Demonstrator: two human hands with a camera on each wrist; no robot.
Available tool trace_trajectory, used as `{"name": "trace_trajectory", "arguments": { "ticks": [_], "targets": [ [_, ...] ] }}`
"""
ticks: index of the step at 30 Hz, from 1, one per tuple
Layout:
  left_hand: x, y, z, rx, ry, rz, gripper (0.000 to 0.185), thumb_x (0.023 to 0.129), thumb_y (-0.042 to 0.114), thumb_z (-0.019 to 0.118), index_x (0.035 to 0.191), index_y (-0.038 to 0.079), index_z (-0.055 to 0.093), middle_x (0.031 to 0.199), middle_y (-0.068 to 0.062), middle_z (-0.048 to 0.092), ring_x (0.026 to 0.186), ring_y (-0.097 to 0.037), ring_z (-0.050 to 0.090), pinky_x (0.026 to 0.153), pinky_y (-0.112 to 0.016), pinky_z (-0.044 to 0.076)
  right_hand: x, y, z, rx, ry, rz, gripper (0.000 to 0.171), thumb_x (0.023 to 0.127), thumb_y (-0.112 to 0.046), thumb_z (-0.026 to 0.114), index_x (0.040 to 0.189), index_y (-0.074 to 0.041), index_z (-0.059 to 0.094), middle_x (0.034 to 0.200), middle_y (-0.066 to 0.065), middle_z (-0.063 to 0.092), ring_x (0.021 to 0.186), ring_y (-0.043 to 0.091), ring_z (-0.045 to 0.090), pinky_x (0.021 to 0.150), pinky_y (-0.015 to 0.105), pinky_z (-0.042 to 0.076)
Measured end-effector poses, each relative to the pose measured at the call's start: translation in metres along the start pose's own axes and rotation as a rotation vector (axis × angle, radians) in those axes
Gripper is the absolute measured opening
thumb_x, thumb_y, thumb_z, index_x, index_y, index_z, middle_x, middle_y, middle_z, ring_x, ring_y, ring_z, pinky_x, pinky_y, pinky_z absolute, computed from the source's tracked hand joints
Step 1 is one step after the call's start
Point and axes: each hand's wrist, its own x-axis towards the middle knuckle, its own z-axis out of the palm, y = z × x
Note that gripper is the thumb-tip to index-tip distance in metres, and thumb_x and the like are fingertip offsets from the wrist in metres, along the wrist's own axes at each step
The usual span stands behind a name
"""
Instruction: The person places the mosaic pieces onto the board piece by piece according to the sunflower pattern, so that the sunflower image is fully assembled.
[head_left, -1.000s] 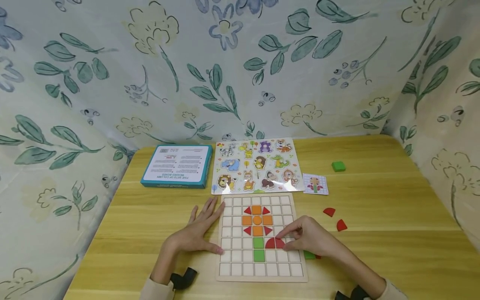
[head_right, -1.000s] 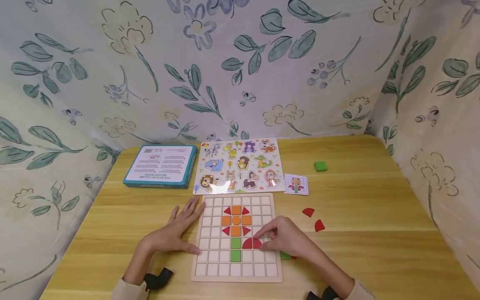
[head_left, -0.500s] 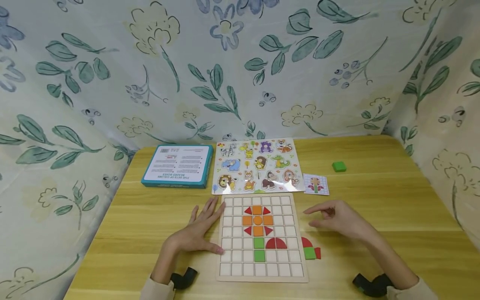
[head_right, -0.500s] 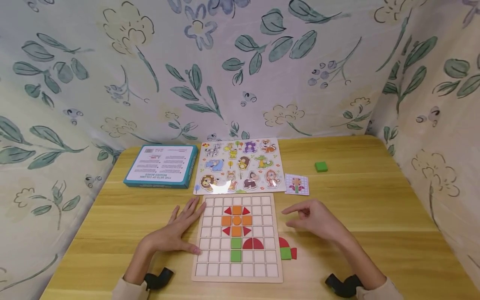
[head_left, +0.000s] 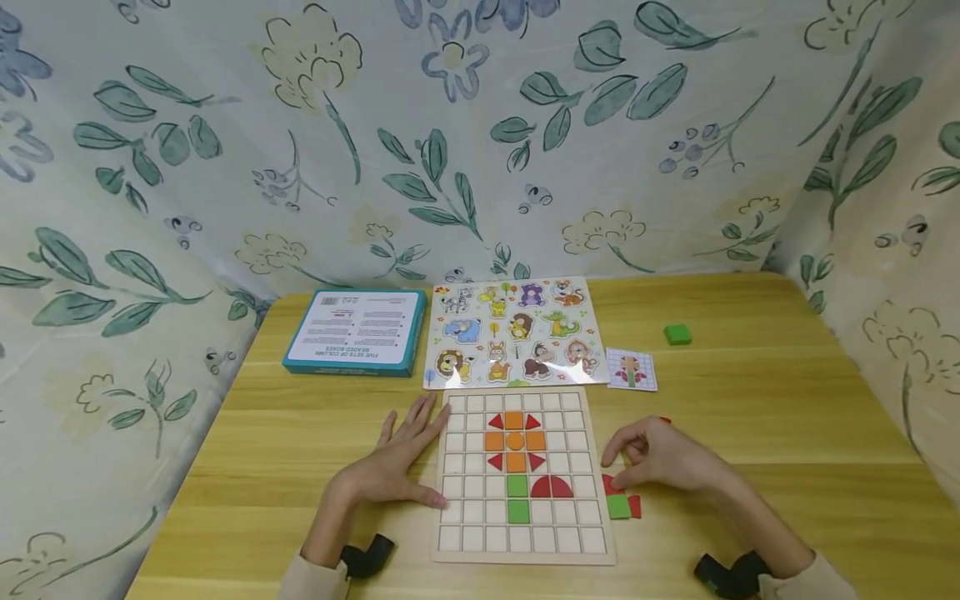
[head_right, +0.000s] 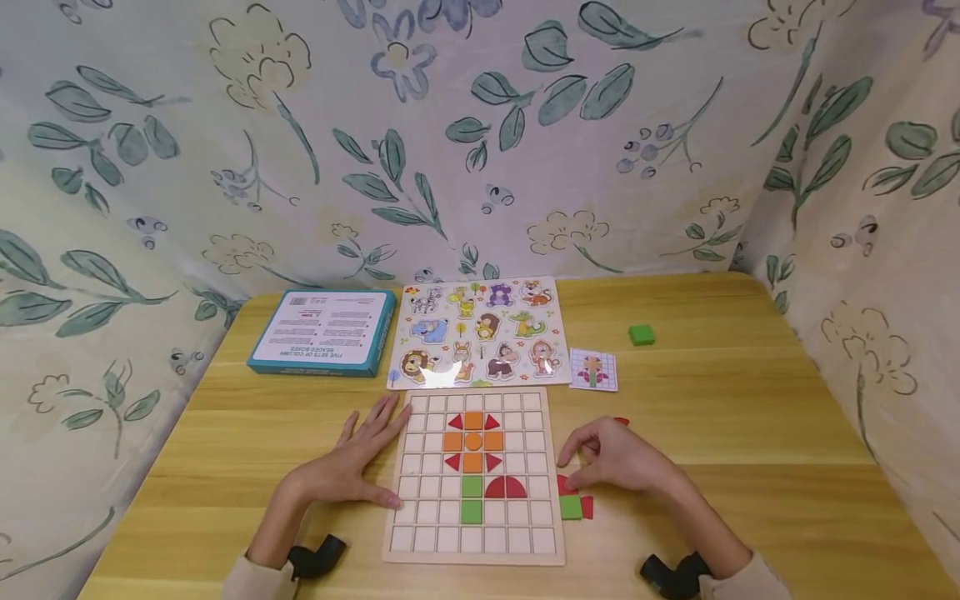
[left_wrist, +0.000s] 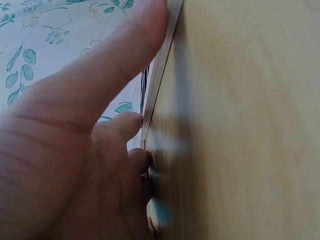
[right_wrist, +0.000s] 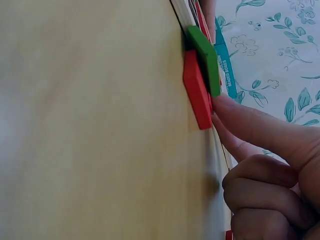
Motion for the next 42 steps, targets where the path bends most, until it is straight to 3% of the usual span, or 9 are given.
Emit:
{"name": "trace_trajectory", "arguments": {
  "ticks": [4, 8, 12, 17, 25, 29, 37, 42],
  "targets": [
    [0.001, -0.001, 0.001, -0.03, 0.009, 0.012, 0.128, 0.077, 0.052, 0.087, 0.168, 0.017, 0.006, 0.174, -0.014, -0.014, 0.161, -0.037, -0.017, 0.123, -0.067, -0.018, 0.0, 0.005, -0.005, -0.02, 0.012, 0.027, 0.021, 0.085, -0.018, 0.085, 0.1, -0.006, 0.076, 0.064, -0.004, 0.046, 0.056, 0.004, 0.039, 0.05, 0.019, 0.03],
    [0.002, -0.006, 0.005, -0.042, 0.021, 0.017, 0.129, 0.075, 0.056, 0.087, 0.168, 0.021, 0.005, 0.175, -0.01, -0.015, 0.161, -0.034, -0.018, 0.123, -0.065, -0.019, 0.0, 0.009, -0.013, -0.019, 0.012, -0.009, 0.02, 0.091, -0.016, 0.078, 0.107, -0.005, 0.075, 0.066, -0.003, 0.046, 0.057, 0.005, 0.04, 0.051, 0.02, 0.032],
    [0.002, -0.012, 0.008, -0.064, 0.043, 0.039, 0.129, 0.073, 0.062, 0.085, 0.168, 0.025, 0.006, 0.176, -0.006, -0.015, 0.162, -0.03, -0.019, 0.124, -0.062, -0.022, -0.001, 0.01, -0.017, 0.014, -0.037, -0.035, 0.024, 0.092, -0.014, 0.077, 0.113, -0.003, 0.073, 0.067, -0.002, 0.046, 0.057, 0.004, 0.04, 0.051, 0.021, 0.032],
    [0.001, -0.012, 0.007, -0.092, 0.055, 0.082, 0.127, 0.075, 0.059, 0.086, 0.168, 0.02, 0.009, 0.175, -0.014, -0.013, 0.161, -0.038, -0.019, 0.121, -0.066, -0.024, 0.0, 0.01, -0.02, -0.001, -0.079, -0.035, 0.02, 0.093, -0.013, 0.076, 0.109, -0.004, 0.074, 0.065, -0.002, 0.045, 0.055, 0.003, 0.039, 0.049, 0.02, 0.03],
    [0.0, 0.0, 0.0, -0.022, 0.003, -0.001, 0.127, 0.077, 0.052, 0.087, 0.168, 0.018, 0.005, 0.174, -0.012, -0.015, 0.161, -0.036, -0.017, 0.124, -0.066, -0.017, -0.001, 0.013, -0.028, -0.038, -0.082, -0.024, 0.023, 0.087, -0.012, 0.081, 0.107, -0.004, 0.074, 0.065, -0.002, 0.042, 0.056, 0.004, 0.038, 0.05, 0.021, 0.03],
    [0.0, 0.001, 0.0, -0.014, -0.002, -0.008, 0.126, 0.078, 0.052, 0.087, 0.168, 0.018, 0.005, 0.174, -0.012, -0.016, 0.161, -0.036, -0.017, 0.124, -0.067, -0.017, -0.002, 0.014, -0.03, -0.04, -0.089, -0.027, 0.025, 0.083, -0.012, 0.084, 0.104, -0.003, 0.074, 0.064, -0.002, 0.04, 0.056, 0.004, 0.037, 0.05, 0.022, 0.029],
    [0.002, 0.001, 0.001, -0.015, 0.005, -0.002, 0.126, 0.078, 0.051, 0.087, 0.168, 0.017, 0.006, 0.174, -0.012, -0.015, 0.161, -0.036, -0.018, 0.124, -0.067, -0.017, -0.003, 0.014, -0.031, -0.065, -0.015, 0.009, 0.026, 0.084, -0.02, 0.086, 0.102, -0.004, 0.074, 0.064, -0.002, 0.042, 0.055, 0.005, 0.038, 0.049, 0.021, 0.029],
    [0.002, 0.001, 0.0, -0.014, 0.003, -0.006, 0.127, 0.077, 0.052, 0.087, 0.168, 0.017, 0.005, 0.174, -0.012, -0.016, 0.161, -0.036, -0.017, 0.124, -0.067, -0.017, -0.004, 0.014, -0.032, -0.047, -0.073, -0.024, 0.028, 0.083, -0.013, 0.085, 0.107, -0.005, 0.075, 0.064, -0.003, 0.038, 0.056, 0.004, 0.036, 0.051, 0.021, 0.029]
  ]
}}
